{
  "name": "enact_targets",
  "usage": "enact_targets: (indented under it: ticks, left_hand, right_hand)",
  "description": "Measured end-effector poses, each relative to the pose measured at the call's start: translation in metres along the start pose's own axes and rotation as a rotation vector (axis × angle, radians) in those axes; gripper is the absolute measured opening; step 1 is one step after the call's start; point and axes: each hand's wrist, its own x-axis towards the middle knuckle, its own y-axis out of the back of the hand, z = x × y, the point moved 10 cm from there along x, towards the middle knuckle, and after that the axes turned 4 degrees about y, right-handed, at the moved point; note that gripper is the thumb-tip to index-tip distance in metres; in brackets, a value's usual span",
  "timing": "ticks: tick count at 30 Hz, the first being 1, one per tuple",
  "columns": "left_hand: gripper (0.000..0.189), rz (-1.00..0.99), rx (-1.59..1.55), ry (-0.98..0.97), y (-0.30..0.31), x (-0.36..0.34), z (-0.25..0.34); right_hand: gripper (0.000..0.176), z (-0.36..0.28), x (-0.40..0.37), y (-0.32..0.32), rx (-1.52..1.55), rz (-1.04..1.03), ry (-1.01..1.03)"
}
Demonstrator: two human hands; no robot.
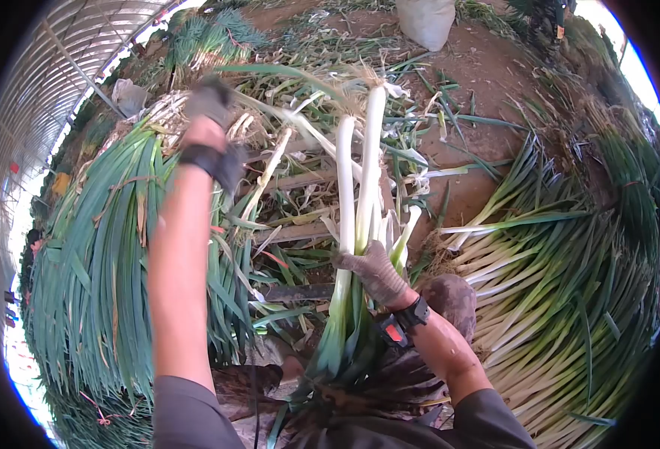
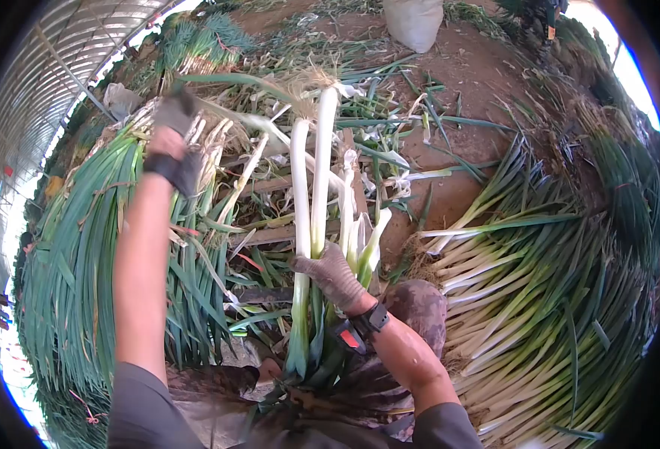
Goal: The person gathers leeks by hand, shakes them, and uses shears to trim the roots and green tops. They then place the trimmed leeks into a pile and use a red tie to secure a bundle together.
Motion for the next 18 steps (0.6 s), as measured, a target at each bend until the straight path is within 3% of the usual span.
enact_targets:
  ticks: [1,2,4,5,6,7,8,9,10,12,13,15,16,18]
  left_hand:
    - [0.018,-0.502,-0.321,0.611,0.082,0.037,-0.052]
    - [0.019,-0.503,-0.501,0.774,0.057,0.017,-0.091]
    - [0.021,-0.403,-0.846,0.910,0.052,0.011,-0.111]
    - [0.023,-0.309,-1.001,0.892,0.087,0.007,-0.089]
    - [0.023,-0.340,-0.750,0.671,0.105,-0.001,-0.057]
    - [0.024,-0.553,-0.560,0.484,0.080,-0.032,-0.020]
    - [0.024,-0.921,-0.645,0.227,0.016,-0.099,0.032]
    - [0.023,-0.992,-0.418,-0.633,0.054,-0.155,0.121]
    - [0.020,-1.151,-0.952,-0.369,0.077,-0.200,0.152]
    - [0.028,-1.564,-1.031,-0.560,0.105,-0.292,0.228]
    - [0.033,-1.627,-1.600,0.167,0.141,-0.274,0.213]
    - [0.031,-1.165,-1.591,-0.456,0.140,-0.230,0.246]
    - [0.030,-0.882,-1.378,-0.328,0.103,-0.213,0.203]
    - [0.039,-0.406,-0.771,-0.170,-0.049,-0.170,0.107]
  right_hand:
    - [0.033,-0.001,0.000,0.000,0.005,0.010,0.002]
    - [0.032,-0.003,0.000,0.000,0.011,0.026,0.009]
    - [0.031,-0.006,0.003,0.006,-0.060,0.066,0.044]
    - [0.031,-0.005,0.004,0.009,-0.062,0.082,0.030]
    - [0.031,-0.004,0.005,0.011,-0.065,0.096,0.013]
    - [0.031,-0.002,0.004,0.013,-0.071,0.108,-0.010]
    - [0.032,-0.005,0.002,0.013,-0.095,0.107,-0.028]
    - [0.035,-0.009,0.001,0.012,-0.096,0.123,-0.026]
    - [0.036,-0.009,0.001,0.010,-0.105,0.107,-0.028]
    - [0.036,0.011,0.004,0.001,-0.002,0.048,-0.034]
    - [0.036,-0.016,-0.007,-0.004,-0.106,0.029,-0.021]
    - [0.041,0.005,0.000,0.003,-0.132,0.064,0.031]
    - [0.045,-0.015,-0.006,0.005,-0.221,0.090,0.055]
    - [0.051,0.009,0.008,0.016,-0.162,0.206,0.127]
